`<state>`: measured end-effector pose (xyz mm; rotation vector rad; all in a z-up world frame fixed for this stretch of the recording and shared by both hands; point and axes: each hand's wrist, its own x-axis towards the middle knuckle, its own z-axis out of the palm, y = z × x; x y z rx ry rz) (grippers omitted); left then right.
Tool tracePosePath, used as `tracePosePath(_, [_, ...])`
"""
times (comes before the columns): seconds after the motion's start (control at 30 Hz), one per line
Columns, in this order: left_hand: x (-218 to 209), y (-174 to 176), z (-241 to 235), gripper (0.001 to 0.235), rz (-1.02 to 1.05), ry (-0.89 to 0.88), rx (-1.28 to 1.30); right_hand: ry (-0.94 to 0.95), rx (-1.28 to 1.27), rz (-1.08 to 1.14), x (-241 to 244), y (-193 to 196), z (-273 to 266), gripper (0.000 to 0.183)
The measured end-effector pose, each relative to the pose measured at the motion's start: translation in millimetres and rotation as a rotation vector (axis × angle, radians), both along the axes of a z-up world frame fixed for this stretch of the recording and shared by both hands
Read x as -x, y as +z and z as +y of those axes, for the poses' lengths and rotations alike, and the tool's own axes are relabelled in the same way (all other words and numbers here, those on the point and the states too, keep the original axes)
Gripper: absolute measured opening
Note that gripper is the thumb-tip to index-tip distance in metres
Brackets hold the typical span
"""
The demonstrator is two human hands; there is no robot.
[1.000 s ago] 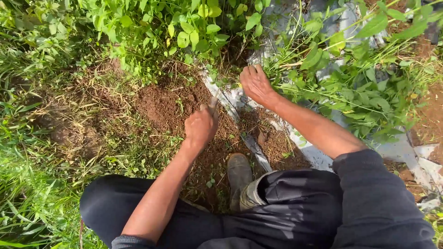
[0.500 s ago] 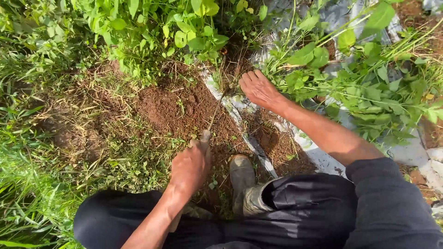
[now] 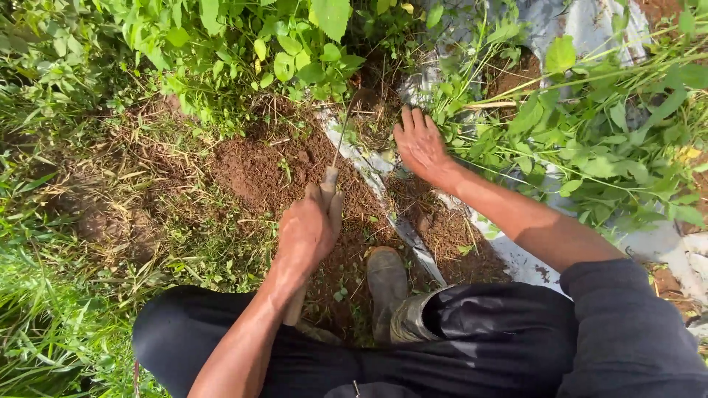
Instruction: Using a sickle and hands to remove weeds from a farm plot covered with plastic mulch.
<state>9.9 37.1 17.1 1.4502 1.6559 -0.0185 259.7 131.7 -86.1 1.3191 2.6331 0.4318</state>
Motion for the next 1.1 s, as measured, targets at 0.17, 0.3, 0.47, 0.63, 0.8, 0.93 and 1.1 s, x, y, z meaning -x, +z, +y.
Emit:
tracePosePath(0.17, [-16.3, -26.3, 2.2, 0.038, -0.135, 0.139, -0.037, -0.447, 0.41, 0.19, -4.7, 5.5, 18.4, 0.04])
tracePosePath(0.3, [-24.6, -64.7, -4.3, 0.037, -0.178, 0.12, -0.07, -0.715, 0.659, 0.303, -9.7, 18.8, 37.7, 0.062])
tracePosePath(0.47, [-37.1, -75.6, -8.7, 0.045, -0.401, 0.263, -0.115, -0.312, 0.492, 0.077, -21.5, 21.3, 47.8, 0.05])
tracePosePath(0.63, [-41.3, -72.0, -8.7, 0.041, -0.202, 0.111, -0.138, 0.072, -0.092, -0.891, -13.5, -4.6, 32.6, 0.048])
tracePosePath(0.8, [-43.6, -54.0, -21.2, 0.044, -0.026, -0.054, -0.161, 0.631, -0.949, -2.038, -9.0, -11.8, 11.9, 0.052])
tracePosePath(0.93, [-25.3, -52.9, -29.2, 0.044, 0.11, -0.11, -0.208, 0.768, -1.011, -2.167, -11.9, -9.3, 7.0, 0.045])
tracePosePath(1.1, [-2.5, -42.3, -51.6, 0.041, 0.207, -0.187, -0.14, 0.709, -0.995, -1.947, -19.3, -12.9, 4.0, 0.032])
